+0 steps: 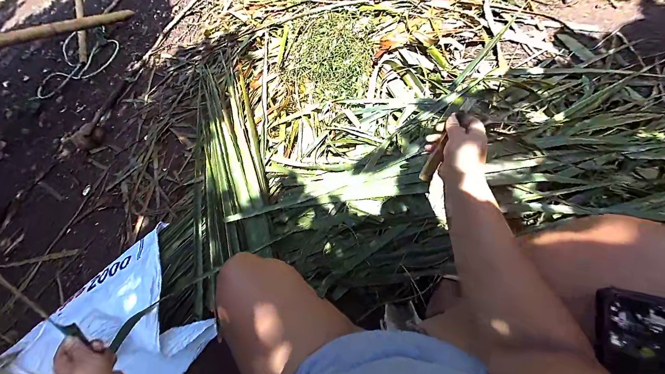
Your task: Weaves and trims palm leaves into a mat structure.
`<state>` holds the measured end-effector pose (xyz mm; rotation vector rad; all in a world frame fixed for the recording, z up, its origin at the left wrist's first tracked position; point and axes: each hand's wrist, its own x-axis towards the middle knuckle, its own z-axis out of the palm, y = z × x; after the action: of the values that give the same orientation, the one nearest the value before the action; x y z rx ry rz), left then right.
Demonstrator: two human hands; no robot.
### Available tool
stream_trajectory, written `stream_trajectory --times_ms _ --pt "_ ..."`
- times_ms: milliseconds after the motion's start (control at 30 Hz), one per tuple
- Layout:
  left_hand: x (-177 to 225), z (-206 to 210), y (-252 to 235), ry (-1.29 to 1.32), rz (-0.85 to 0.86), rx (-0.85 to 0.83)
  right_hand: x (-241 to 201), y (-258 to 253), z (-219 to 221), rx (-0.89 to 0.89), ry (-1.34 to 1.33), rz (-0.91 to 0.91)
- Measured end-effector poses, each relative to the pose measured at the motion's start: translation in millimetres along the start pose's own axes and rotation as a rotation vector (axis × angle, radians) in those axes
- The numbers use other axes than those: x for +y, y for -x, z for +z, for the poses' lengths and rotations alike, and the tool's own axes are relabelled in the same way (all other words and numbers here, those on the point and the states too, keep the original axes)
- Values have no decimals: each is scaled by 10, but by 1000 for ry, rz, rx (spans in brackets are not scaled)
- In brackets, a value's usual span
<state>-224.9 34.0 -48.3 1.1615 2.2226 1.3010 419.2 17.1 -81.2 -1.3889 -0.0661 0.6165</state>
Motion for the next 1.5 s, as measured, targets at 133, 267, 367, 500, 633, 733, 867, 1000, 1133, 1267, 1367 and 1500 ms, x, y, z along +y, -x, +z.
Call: stream_trajectory --times_ms 133,267,367,500,633,733,867,1000,1133,1267,1367,1500 --pt "1233 927 1111 280 27 -332 -66 583 380 -450 128 -24" --pt "1678 1311 1724 357 105 -674 0 1225 480 -929 278 -118" --pt "1792 1387 1978 296 188 -869 18 1527 491 -1223 343 -88" --pt "1790 1396 2116 224 329 -958 107 1637 495 -1407 420 -115" --pt "1711 1392 2104 205 459 -897 85 1642 510 -1399 391 -102" --pt "1664 1375 2072 121 561 -816 46 1648 524 -1370 422 -102" --pt "1645 1367 2052 -31 604 -754 34 1634 537 -1296 514 -153" --pt "1629 1338 2016 -159 694 -719 4 1600 549 -1204 595 -155" --pt "1484 1290 1939 -256 887 -609 -26 1306 536 -1035 647 -225" --pt "1372 1111 1764 -314 1025 -648 29 862 457 -887 400 -90" --pt "1255 915 1446 -340 1058 -725 -71 662 388 -760 248 55" --pt "1052 588 897 -402 921 -801 -151 430 252 -596 83 79"
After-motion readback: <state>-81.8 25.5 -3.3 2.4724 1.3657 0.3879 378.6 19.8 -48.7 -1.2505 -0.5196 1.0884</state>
